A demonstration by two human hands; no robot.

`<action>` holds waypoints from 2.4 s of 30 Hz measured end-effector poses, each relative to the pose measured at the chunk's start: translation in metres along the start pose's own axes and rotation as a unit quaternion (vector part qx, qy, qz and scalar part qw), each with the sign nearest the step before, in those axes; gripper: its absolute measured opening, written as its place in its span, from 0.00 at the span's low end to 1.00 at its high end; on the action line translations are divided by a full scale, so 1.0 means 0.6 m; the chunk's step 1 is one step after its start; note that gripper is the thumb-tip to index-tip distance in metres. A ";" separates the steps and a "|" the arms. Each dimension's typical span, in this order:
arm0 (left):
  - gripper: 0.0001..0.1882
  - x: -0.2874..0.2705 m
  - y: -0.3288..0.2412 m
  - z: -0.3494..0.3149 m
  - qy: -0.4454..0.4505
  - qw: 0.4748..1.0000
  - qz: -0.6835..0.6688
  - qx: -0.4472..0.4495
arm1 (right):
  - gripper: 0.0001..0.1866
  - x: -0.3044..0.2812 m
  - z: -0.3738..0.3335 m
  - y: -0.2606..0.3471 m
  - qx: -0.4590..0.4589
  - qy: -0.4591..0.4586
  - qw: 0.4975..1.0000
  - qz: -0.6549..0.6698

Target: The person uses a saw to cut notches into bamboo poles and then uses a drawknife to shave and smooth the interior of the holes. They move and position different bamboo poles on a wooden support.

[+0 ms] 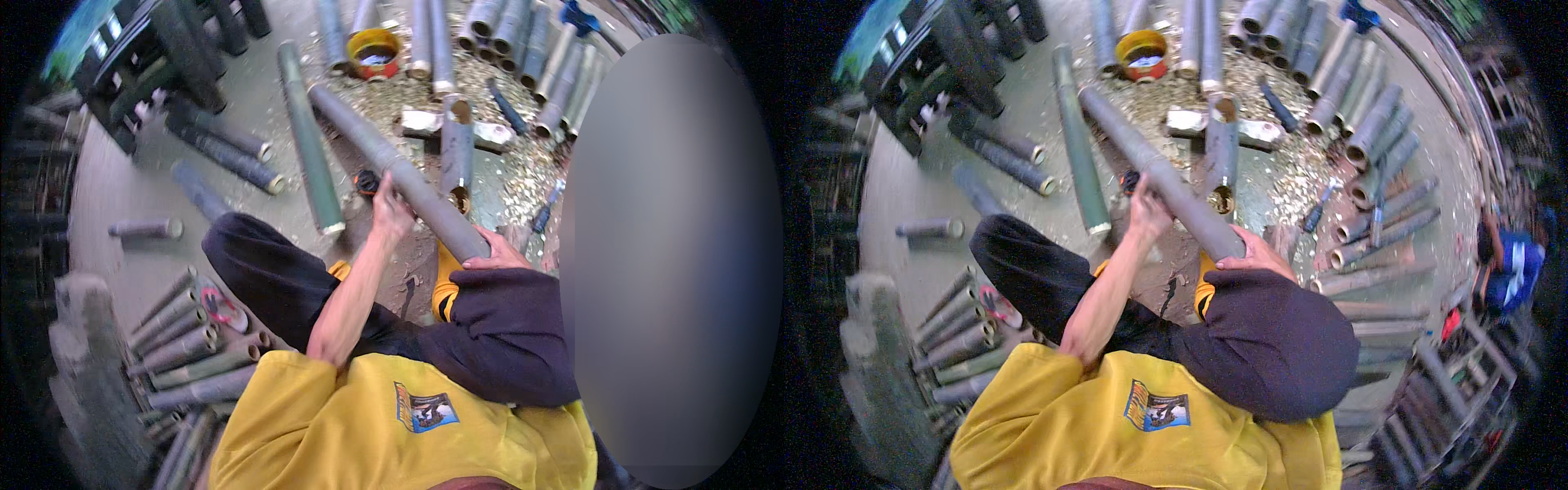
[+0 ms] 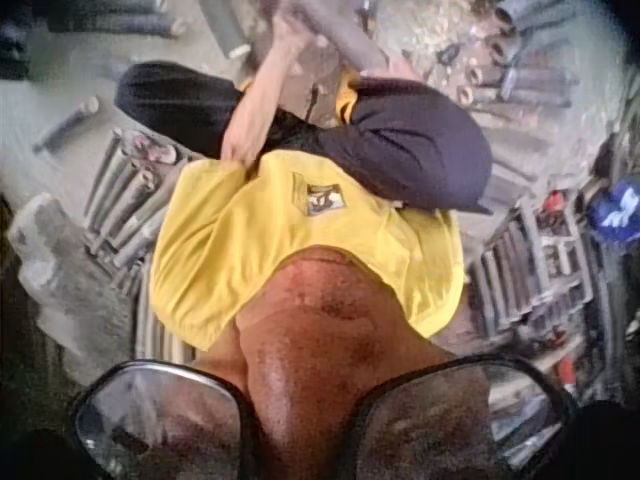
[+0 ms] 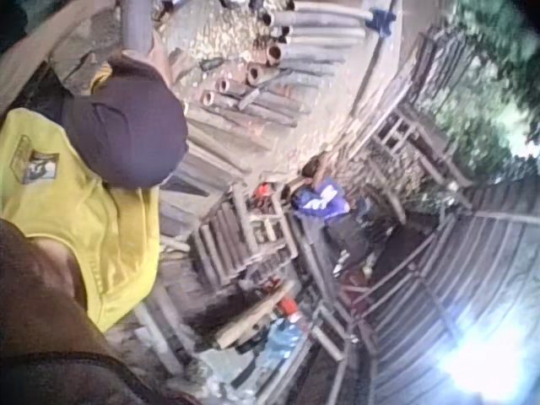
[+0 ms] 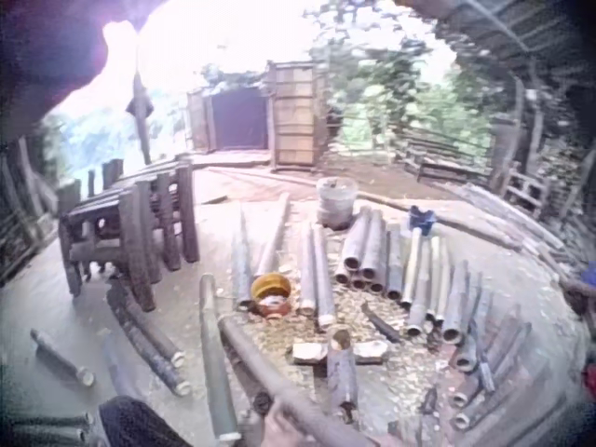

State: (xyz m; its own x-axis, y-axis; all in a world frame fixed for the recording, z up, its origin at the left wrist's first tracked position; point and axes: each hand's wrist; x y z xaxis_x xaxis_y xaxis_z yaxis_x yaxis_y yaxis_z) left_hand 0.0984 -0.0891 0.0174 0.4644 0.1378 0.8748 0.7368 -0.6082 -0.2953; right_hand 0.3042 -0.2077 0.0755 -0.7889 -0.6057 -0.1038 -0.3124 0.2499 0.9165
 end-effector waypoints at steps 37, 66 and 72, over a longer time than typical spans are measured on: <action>0.23 -0.098 -0.024 -0.170 0.058 0.673 0.723 -0.142 | 0.27 0.224 -0.260 -0.241 0.259 -0.779 0.571 0.029; 0.21 -0.122 0.069 -0.175 0.170 0.597 0.766 -0.165 | 0.16 0.412 -0.199 -0.401 0.332 -0.392 0.857 0.041; 0.19 -0.124 0.082 -0.165 0.192 0.575 0.783 -0.141 | 0.15 0.394 -0.227 -0.377 0.354 -0.380 0.854 0.045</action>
State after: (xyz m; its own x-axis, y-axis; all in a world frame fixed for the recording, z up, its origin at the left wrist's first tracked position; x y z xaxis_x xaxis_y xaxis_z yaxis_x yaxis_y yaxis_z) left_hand 0.0516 -0.2066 -0.0244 0.2670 -0.9010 -0.3419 -0.5707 0.1380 -0.8095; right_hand 0.2604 -0.5099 -0.1036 -0.8585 0.0371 -0.5114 -0.2618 0.8258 0.4995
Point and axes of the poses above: each hand's wrist, its own z-axis towards the middle knuckle, its own x-axis out of the palm, y = z × x, and after that the axes turned 15 degrees about y, right-handed
